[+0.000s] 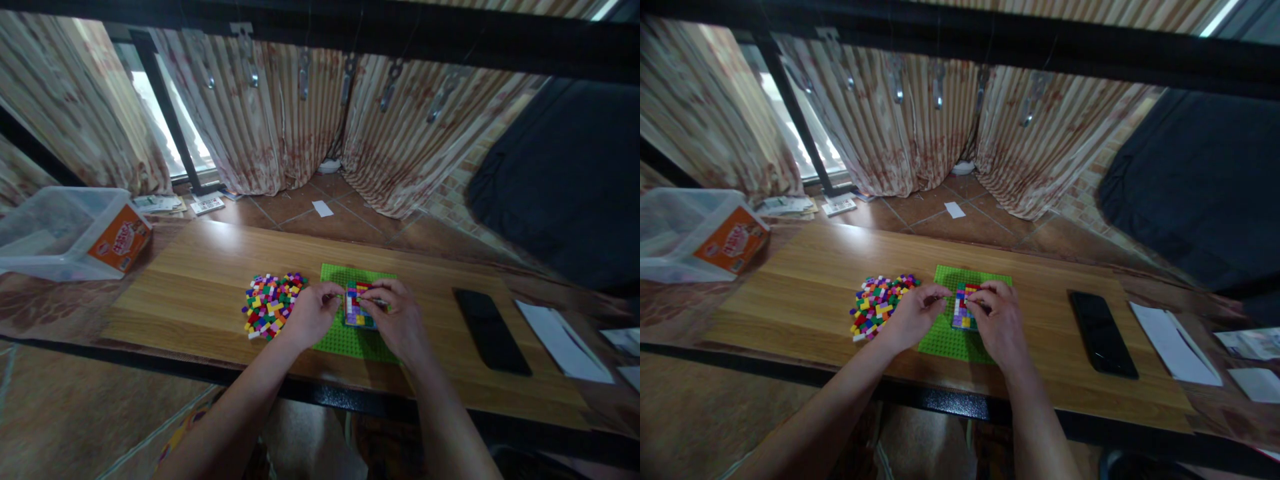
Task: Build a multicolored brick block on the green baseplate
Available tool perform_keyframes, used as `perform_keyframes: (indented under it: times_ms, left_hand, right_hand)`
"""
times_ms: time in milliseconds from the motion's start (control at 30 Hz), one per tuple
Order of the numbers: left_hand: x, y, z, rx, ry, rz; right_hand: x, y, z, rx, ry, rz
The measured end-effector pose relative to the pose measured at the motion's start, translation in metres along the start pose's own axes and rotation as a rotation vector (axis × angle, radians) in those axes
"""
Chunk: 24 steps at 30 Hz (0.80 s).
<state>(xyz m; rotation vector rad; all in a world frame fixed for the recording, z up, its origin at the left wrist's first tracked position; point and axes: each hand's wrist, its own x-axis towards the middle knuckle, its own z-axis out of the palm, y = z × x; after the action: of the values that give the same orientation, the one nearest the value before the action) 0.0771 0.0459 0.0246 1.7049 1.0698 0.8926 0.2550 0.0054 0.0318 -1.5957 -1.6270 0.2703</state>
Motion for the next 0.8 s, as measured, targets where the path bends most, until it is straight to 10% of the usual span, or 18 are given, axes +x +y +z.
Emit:
perform_keyframes:
  times_ms: [800]
  left_hand:
    - [-0.003,0.011,0.013,0.208,0.074,0.215]
  right_hand:
    - [-0.003,-0.001,0.004,0.106,0.063,0.116]
